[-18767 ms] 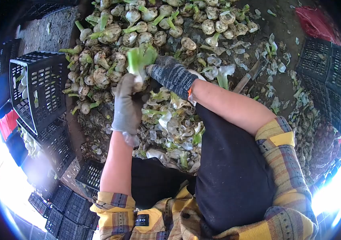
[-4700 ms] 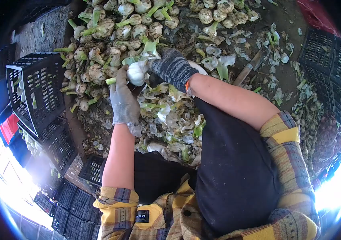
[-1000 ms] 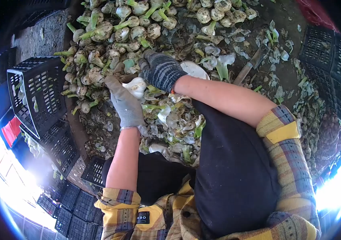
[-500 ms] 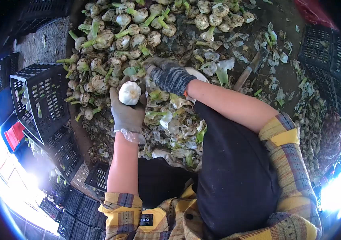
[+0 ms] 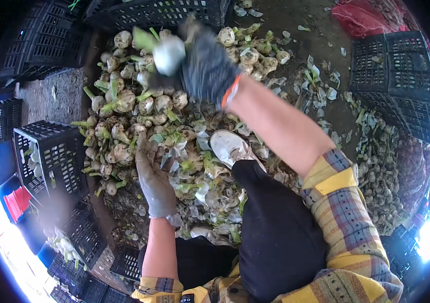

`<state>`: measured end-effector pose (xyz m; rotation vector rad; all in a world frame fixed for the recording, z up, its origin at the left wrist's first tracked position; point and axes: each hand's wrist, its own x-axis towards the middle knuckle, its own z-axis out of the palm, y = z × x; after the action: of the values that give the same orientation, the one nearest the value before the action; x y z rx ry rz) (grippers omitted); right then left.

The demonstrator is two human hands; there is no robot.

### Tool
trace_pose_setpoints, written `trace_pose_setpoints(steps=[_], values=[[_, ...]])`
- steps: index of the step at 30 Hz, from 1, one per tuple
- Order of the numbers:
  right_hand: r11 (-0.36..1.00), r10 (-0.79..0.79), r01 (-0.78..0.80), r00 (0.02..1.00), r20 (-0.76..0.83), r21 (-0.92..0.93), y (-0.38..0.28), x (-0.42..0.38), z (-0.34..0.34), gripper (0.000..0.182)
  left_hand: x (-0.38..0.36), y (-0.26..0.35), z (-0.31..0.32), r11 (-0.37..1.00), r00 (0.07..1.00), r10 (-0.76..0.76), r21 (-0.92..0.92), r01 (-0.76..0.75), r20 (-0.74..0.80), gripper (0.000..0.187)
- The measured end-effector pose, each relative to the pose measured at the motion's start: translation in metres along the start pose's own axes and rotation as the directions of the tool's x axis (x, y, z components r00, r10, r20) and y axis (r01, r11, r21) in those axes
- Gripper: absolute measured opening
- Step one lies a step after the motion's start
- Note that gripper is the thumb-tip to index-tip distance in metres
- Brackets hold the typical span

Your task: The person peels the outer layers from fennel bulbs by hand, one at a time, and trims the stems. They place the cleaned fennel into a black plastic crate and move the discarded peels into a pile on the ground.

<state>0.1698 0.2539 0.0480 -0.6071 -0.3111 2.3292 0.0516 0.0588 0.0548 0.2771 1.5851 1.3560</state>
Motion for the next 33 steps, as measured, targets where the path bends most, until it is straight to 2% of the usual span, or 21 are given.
trace_pose_setpoints(steps=[2, 4, 5, 6, 7, 8, 11, 14, 18, 19, 20, 21, 22, 23, 24, 25, 27, 29, 30, 32, 33], values=[[0.986, -0.155, 0.162, 0.980, 0.127, -0.043, -0.044, 0.003, 0.033, 0.061, 0.002, -0.008, -0.005, 0.998, 1.000, 0.009, -0.059, -0.009, -0.005, 0.051], [0.971, -0.240, 0.241, 0.959, 0.153, 0.012, -0.055, 0.014, 0.005, 0.054, 0.002, -0.001, -0.003, 0.998, 1.000, -0.025, -0.055, 0.024, -0.019, 0.051], [0.798, -0.371, 0.345, 0.927, 0.048, -0.493, -0.053, 0.012, -0.011, 0.057, 0.002, 0.002, -0.002, 0.998, 0.999, -0.046, -0.055, 0.044, -0.028, 0.051], [0.410, -0.522, 0.277, 0.853, 0.026, -0.869, -0.050, 0.009, -0.027, 0.061, 0.003, 0.003, -0.001, 0.997, 0.998, -0.053, -0.056, 0.051, -0.035, 0.049], [0.055, -0.580, 0.018, 0.814, -0.017, -0.998, -0.049, 0.006, -0.042, 0.065, 0.004, 0.003, -0.001, 0.997, 0.997, -0.061, -0.059, 0.059, -0.043, 0.047], [-0.289, -0.646, -0.274, 0.763, -0.025, -0.917, -0.048, 0.001, -0.058, 0.069, 0.004, 0.002, 0.001, 0.996, 0.996, -0.072, -0.059, 0.069, -0.051, 0.045], [-0.532, -0.719, -0.576, 0.695, -0.029, -0.620, -0.039, -0.003, -0.146, 0.075, 0.006, -0.011, -0.003, 0.995, 0.995, -0.098, 0.036, 0.098, -0.009, 0.045], [-0.452, -0.639, -0.640, 0.718, -0.275, -0.621, -0.043, -0.006, -0.157, 0.080, 0.007, -0.016, -0.001, 0.992, 0.994, -0.110, 0.068, 0.109, 0.002, 0.045], [-0.504, -0.668, -0.367, 0.740, 0.083, -0.782, -0.026, -0.012, -0.161, 0.068, 0.007, -0.019, 0.000, 0.994, 0.997, -0.069, 0.087, 0.067, 0.018, 0.046], [-0.412, -0.640, -0.256, 0.764, 0.078, -0.875, -0.017, -0.013, -0.138, 0.062, 0.009, -0.025, -0.003, 0.992, 0.998, -0.059, 0.110, 0.056, 0.029, 0.047], [-0.212, -0.549, -0.235, 0.831, -0.083, -0.949, -0.003, -0.020, -0.091, 0.067, 0.011, -0.032, -0.006, 0.990, 0.998, -0.051, 0.134, 0.045, 0.042, 0.047], [-0.346, -0.535, -0.014, 0.824, 0.185, -0.938, 0.014, -0.020, -0.097, 0.067, 0.016, -0.041, -0.010, 0.984, 0.999, -0.021, 0.179, 0.015, 0.034, 0.051], [0.417, -0.332, 0.118, 0.943, -0.030, -0.901, 0.036, -0.014, -0.105, 0.066, 0.017, -0.040, -0.008, 0.983, 1.000, -0.012, 0.185, 0.007, 0.027, 0.052], [0.005, -0.295, 0.196, 0.937, 0.186, -0.981, 0.047, -0.022, -0.085, 0.066, 0.017, -0.037, -0.004, 0.982, 1.000, -0.001, 0.191, -0.003, 0.020, 0.054], [-0.400, -0.244, 0.276, 0.887, 0.392, -0.874, 0.058, -0.030, -0.063, 0.067, 0.016, -0.032, -0.002, 0.980, 1.000, 0.009, 0.200, -0.011, 0.010, 0.055], [-0.448, -0.155, 0.310, 0.897, 0.415, -0.838, 0.065, -0.040, -0.037, 0.070, 0.013, -0.026, -0.002, 0.986, 0.999, 0.000, 0.168, -0.008, 0.047, 0.061], [-0.509, -0.032, 0.429, 0.857, 0.514, -0.746, 0.085, -0.047, -0.023, 0.073, 0.008, -0.005, 0.004, 0.984, 0.983, -0.174, 0.033, 0.173, 0.053, 0.061], [-0.542, 0.026, 0.573, 0.743, 0.669, -0.615, 0.105, -0.049, -0.025, 0.074, 0.014, -0.018, -0.002, 0.984, 0.987, -0.160, -0.077, 0.160, -0.003, 0.058], [-0.425, 0.026, 0.583, 0.773, 0.634, -0.693, 0.109, -0.052, -0.021, 0.077, 0.017, -0.024, -0.004, 0.980, 0.988, -0.153, -0.130, 0.148, -0.031, 0.056], [-0.175, 0.045, 0.553, 0.831, 0.555, -0.814, 0.110, -0.061, -0.015, 0.081, 0.026, -0.028, -0.019, 0.939, 0.950, -0.312, -0.157, 0.306, -0.013, 0.052], [-0.096, -0.020, 0.600, 0.796, 0.605, -0.794, 0.106, -0.063, -0.015, 0.082, 0.022, -0.024, -0.016, 0.930, 0.948, -0.318, -0.200, 0.307, -0.022, 0.046]])
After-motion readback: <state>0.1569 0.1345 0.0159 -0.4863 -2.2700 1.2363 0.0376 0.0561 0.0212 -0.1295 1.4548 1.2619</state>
